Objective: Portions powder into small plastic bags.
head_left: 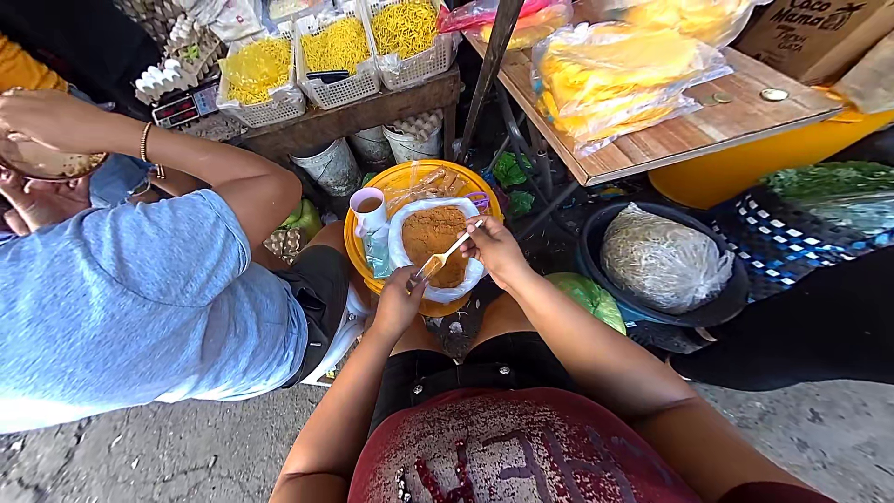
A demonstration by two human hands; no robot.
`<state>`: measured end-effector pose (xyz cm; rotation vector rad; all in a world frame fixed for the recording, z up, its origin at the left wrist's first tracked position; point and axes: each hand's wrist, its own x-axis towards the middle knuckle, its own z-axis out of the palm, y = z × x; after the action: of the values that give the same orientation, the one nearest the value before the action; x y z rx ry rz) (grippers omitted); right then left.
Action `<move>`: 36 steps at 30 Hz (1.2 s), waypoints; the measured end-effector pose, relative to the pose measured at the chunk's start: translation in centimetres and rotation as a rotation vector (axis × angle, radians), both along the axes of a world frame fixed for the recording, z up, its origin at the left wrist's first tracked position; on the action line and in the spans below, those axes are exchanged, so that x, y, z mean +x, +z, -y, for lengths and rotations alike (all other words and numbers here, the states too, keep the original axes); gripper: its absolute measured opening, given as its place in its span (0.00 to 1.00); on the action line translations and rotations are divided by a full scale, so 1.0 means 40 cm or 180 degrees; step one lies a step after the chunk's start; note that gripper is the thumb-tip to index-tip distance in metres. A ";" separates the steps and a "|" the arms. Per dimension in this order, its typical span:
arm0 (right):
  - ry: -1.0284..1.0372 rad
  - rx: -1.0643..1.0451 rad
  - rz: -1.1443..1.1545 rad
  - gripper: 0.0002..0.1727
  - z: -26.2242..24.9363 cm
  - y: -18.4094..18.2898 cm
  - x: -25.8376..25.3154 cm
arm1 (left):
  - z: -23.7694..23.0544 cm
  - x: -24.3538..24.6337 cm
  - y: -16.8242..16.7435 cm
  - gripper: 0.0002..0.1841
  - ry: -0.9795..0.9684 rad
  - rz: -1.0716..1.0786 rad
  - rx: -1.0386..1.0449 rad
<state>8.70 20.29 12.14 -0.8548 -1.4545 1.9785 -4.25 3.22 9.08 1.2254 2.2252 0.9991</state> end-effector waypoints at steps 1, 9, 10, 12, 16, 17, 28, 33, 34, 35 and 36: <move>0.0169 0.0051 -0.0020 0.09 0.014 0.004 -0.001 | -0.009 0.004 0.005 0.22 0.0032 0.0196 -0.0021; 0.0133 0.1457 -0.1051 0.13 -0.002 0.066 0.058 | -0.032 -0.003 0.011 0.13 0.0350 0.1956 0.1080; -0.0073 0.1383 -0.1162 0.12 -0.018 0.071 0.067 | -0.032 -0.009 0.022 0.11 0.0383 0.2137 0.1172; -0.0418 0.1209 -0.1005 0.11 -0.041 0.057 0.071 | -0.035 -0.017 0.067 0.11 0.0372 0.2145 0.1308; 0.0083 0.1293 0.0752 0.17 -0.052 -0.080 0.058 | -0.048 -0.034 0.194 0.11 -0.0086 0.1328 0.1380; 0.0317 0.1391 0.1123 0.18 -0.047 -0.102 0.056 | -0.054 -0.037 0.232 0.09 -0.0144 0.1003 0.1386; 0.0177 0.2386 0.0963 0.18 -0.056 0.043 0.099 | -0.149 -0.027 0.413 0.12 -0.0708 -0.0426 0.1547; 0.0789 0.2150 0.0361 0.22 -0.082 0.112 0.129 | -0.193 0.041 0.417 0.11 -0.0869 -0.0365 0.1557; 0.0906 0.2094 0.0439 0.24 -0.080 0.105 0.129 | -0.202 0.048 0.416 0.12 -0.0931 -0.0283 0.1589; 0.0992 0.2069 0.0542 0.24 -0.077 0.094 0.128 | -0.213 0.052 0.414 0.12 -0.0988 -0.0194 0.1642; 0.1062 0.2065 0.0672 0.22 -0.074 0.082 0.128 | -0.226 0.053 0.408 0.12 -0.1005 -0.0085 0.1713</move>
<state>13.81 23.25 15.42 -0.5596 -2.3022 1.4779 -2.12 12.27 25.40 1.7527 1.7467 1.5007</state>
